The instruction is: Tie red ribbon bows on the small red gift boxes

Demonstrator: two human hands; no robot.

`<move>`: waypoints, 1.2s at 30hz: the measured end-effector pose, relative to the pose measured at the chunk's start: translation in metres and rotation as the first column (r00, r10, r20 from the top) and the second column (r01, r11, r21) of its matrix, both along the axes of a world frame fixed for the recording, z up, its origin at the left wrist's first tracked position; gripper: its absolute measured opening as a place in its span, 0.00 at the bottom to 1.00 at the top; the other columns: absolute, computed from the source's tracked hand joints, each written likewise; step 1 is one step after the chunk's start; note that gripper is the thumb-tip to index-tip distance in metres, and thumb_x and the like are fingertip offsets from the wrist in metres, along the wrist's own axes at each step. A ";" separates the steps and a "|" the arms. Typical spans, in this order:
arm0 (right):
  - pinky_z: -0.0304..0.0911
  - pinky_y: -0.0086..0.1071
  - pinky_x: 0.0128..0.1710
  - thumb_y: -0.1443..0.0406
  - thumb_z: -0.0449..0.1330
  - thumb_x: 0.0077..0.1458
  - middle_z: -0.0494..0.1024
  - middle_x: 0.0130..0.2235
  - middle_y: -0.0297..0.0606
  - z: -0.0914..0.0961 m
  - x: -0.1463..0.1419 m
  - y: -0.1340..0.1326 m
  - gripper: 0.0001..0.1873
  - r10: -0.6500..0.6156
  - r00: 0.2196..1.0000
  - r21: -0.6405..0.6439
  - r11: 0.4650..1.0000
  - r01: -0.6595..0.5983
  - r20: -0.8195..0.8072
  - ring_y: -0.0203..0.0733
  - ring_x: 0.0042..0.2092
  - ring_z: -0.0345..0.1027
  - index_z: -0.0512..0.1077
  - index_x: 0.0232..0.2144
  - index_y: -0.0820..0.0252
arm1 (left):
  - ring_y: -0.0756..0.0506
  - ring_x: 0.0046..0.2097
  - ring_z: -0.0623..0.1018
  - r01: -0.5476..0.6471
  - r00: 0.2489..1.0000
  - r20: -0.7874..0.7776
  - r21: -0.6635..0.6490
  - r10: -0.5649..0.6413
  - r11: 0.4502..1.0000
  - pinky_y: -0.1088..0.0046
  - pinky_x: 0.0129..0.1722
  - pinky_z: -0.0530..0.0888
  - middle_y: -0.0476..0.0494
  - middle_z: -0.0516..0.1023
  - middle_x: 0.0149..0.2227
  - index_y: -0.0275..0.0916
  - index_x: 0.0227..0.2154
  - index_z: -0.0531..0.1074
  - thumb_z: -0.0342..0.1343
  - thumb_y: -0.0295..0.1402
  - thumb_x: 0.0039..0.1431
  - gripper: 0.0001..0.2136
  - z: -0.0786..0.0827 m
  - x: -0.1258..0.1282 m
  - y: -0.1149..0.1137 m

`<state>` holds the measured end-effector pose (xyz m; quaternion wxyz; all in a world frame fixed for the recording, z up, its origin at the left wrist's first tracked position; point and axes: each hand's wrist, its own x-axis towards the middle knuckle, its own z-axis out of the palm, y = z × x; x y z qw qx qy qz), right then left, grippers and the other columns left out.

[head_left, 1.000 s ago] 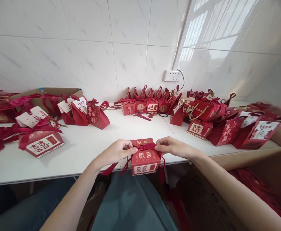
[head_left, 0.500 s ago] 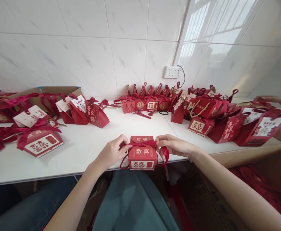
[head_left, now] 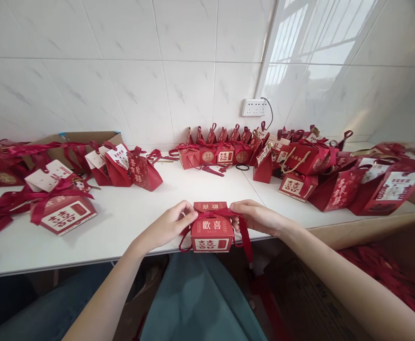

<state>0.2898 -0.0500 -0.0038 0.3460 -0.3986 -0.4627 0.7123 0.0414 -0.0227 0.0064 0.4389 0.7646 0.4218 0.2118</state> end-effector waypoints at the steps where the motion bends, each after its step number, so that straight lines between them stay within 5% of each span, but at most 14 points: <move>1: 0.59 0.28 0.30 0.54 0.65 0.45 0.69 0.22 0.31 0.000 0.001 0.000 0.19 0.010 1.000 0.008 1.000 -0.010 0.015 0.31 0.25 0.63 0.68 0.23 0.65 | 0.48 0.33 0.70 0.026 1.000 -0.016 -0.048 -0.027 0.999 0.74 0.33 0.67 0.50 0.70 0.31 0.40 0.31 0.63 0.47 0.45 0.57 0.13 0.001 0.001 0.001; 4: 0.59 0.28 0.31 0.54 0.66 0.45 0.69 0.23 0.30 -0.001 0.001 0.000 0.19 0.038 0.998 0.040 0.998 -0.040 0.049 0.31 0.26 0.63 0.67 0.23 0.63 | 0.50 0.30 0.70 0.139 0.989 -0.021 -0.153 -0.144 0.978 0.75 0.29 0.65 0.50 0.71 0.29 0.39 0.31 0.64 0.51 0.45 0.55 0.13 0.004 0.002 0.004; 9: 0.57 0.28 0.30 0.55 0.68 0.42 0.71 0.25 0.31 -0.002 0.000 0.002 0.18 0.043 0.998 0.094 0.994 -0.048 0.053 0.32 0.27 0.63 0.67 0.27 0.62 | 0.52 0.26 0.64 0.207 0.976 -0.051 -0.076 -0.211 0.976 0.76 0.26 0.61 0.53 0.65 0.25 0.38 0.30 0.66 0.52 0.44 0.55 0.13 0.010 0.004 0.007; 18: 0.54 0.26 0.24 0.52 0.67 0.43 0.69 0.18 0.28 -0.005 0.005 0.004 0.21 0.068 0.993 0.073 0.994 -0.076 0.101 0.29 0.22 0.61 0.66 0.22 0.63 | 0.50 0.31 0.67 0.013 1.000 -0.019 0.101 -0.011 0.995 0.75 0.31 0.64 0.51 0.67 0.29 0.38 0.24 0.64 0.53 0.42 0.53 0.12 0.003 0.002 0.012; 29: 0.65 0.33 0.41 0.54 0.69 0.40 0.76 0.29 0.36 -0.011 0.007 0.008 0.20 0.085 0.994 0.012 0.996 -0.086 0.071 0.35 0.32 0.71 0.67 0.23 0.65 | 0.55 0.22 0.57 0.009 0.926 0.365 -0.270 0.094 0.963 0.78 0.22 0.55 0.55 0.57 0.18 0.38 0.17 0.56 0.54 0.41 0.52 0.17 -0.012 0.008 0.005; 36: 0.60 0.28 0.27 0.53 0.70 0.37 0.68 0.21 0.28 -0.012 0.014 0.011 0.22 0.131 0.969 0.050 0.988 -0.144 0.210 0.29 0.23 0.62 0.66 0.22 0.64 | 0.56 0.20 0.53 -0.151 0.760 0.570 -0.312 0.312 0.938 0.79 0.20 0.53 0.57 0.54 0.17 0.38 0.17 0.53 0.55 0.39 0.52 0.18 -0.041 0.022 -0.005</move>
